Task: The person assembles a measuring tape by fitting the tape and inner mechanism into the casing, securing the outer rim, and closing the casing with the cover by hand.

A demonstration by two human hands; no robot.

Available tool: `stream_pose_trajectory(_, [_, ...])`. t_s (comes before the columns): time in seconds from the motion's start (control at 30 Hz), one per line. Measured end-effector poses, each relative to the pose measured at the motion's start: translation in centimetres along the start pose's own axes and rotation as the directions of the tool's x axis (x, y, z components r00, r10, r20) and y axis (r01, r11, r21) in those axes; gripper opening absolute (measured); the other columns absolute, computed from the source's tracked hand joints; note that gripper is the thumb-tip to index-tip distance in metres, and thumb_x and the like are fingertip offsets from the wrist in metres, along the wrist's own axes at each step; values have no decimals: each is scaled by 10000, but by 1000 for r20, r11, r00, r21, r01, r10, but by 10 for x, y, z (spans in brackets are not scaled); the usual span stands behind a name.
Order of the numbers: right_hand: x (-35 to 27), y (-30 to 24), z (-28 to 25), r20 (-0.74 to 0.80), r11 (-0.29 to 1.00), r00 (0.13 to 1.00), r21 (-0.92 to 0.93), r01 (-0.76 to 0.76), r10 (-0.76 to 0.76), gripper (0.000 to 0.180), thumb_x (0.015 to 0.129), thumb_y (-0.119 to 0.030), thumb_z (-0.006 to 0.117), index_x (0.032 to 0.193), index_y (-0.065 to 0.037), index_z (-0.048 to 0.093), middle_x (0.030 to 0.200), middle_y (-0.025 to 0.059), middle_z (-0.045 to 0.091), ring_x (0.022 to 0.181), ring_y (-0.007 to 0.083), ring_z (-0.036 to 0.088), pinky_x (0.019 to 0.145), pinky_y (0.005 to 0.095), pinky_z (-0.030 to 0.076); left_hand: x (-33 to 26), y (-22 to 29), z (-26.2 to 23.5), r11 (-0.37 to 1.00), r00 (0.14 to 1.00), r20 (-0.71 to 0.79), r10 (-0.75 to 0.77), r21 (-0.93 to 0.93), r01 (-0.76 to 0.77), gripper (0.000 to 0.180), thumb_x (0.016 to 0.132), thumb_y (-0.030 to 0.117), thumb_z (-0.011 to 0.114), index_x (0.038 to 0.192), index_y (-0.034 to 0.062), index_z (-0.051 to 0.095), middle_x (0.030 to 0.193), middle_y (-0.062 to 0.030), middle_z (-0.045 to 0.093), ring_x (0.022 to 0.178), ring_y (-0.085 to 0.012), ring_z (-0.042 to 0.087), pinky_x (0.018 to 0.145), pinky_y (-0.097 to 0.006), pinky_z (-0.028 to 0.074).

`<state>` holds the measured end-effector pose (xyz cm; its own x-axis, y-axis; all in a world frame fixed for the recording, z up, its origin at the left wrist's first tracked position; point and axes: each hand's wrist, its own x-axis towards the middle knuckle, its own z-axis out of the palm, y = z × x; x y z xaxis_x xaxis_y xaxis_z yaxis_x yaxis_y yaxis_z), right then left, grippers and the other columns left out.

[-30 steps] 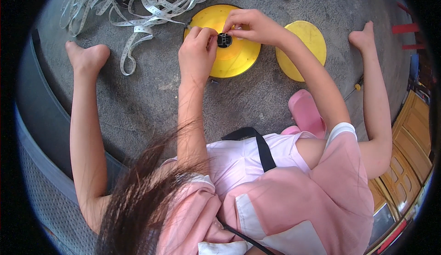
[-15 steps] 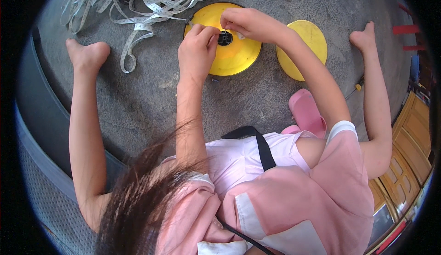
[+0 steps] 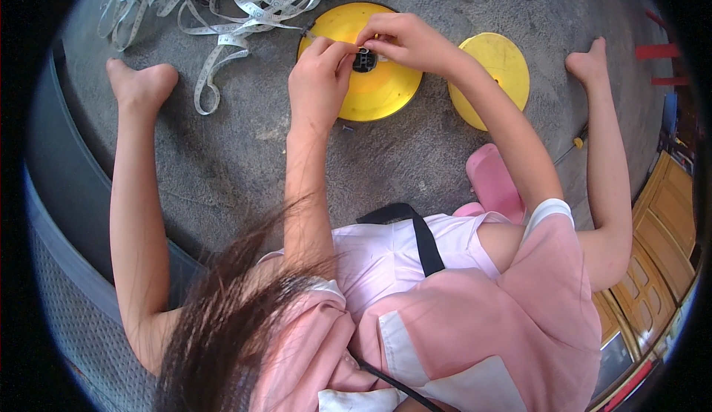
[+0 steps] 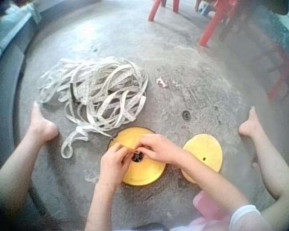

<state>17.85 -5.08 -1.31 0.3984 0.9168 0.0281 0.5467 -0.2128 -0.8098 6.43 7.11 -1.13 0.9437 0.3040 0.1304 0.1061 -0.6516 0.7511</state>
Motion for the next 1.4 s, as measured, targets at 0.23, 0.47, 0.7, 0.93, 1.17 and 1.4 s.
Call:
stream_pose_trajectory(0.23, [-2,-1,-1,22,977,991,168,-133,131,142,698,-124,556,811,-38,563,701,83,547,619,169,524,556,275,415,0,0,0,1000,1000,-2,6,-26,-6,49,669,82,562,716,73,555,673,-67,503,644,-241,515,557,-322,418])
stream_pose_trajectory(0.47, [-1,1,-6,43,995,999,102,-8,4,121,726,-96,549,817,-16,548,761,38,510,627,94,519,570,201,408,-1,10,-13,999,994,106,-39,5,39,159,623,77,586,772,51,535,724,-98,506,672,-262,514,596,-335,430])
stream_pose_trajectory(0.7, [-1,4,-7,58,985,993,134,-109,102,106,709,-108,567,761,-16,554,756,35,484,638,99,514,560,209,403,-13,35,-24,907,974,188,-124,420,35,309,580,84,601,879,67,524,826,-85,519,814,-248,474,650,-337,402])
stream_pose_trajectory(0.93, [-7,-14,2,-136,993,985,-37,-114,108,164,702,-128,510,829,-34,556,789,120,496,697,254,518,629,313,426,-23,19,-19,868,999,33,-25,496,6,158,592,99,587,740,67,542,807,-65,474,777,-237,454,599,-337,393])
stream_pose_trajectory(1.17, [-30,-37,21,-373,995,927,-60,-75,48,201,659,-60,550,852,-22,513,849,132,483,756,285,514,657,332,422,-38,22,-23,966,977,-212,4,254,51,190,640,142,612,783,41,537,816,-81,462,802,-246,442,689,-331,381])
stream_pose_trajectory(1.4, [-38,-42,19,-609,964,790,-162,-212,71,270,627,-71,585,878,-26,496,895,125,450,864,281,462,728,341,391,-44,1,-19,887,874,-175,-453,-188,422,309,671,133,595,927,15,469,782,-103,479,660,-229,509,606,-323,418])
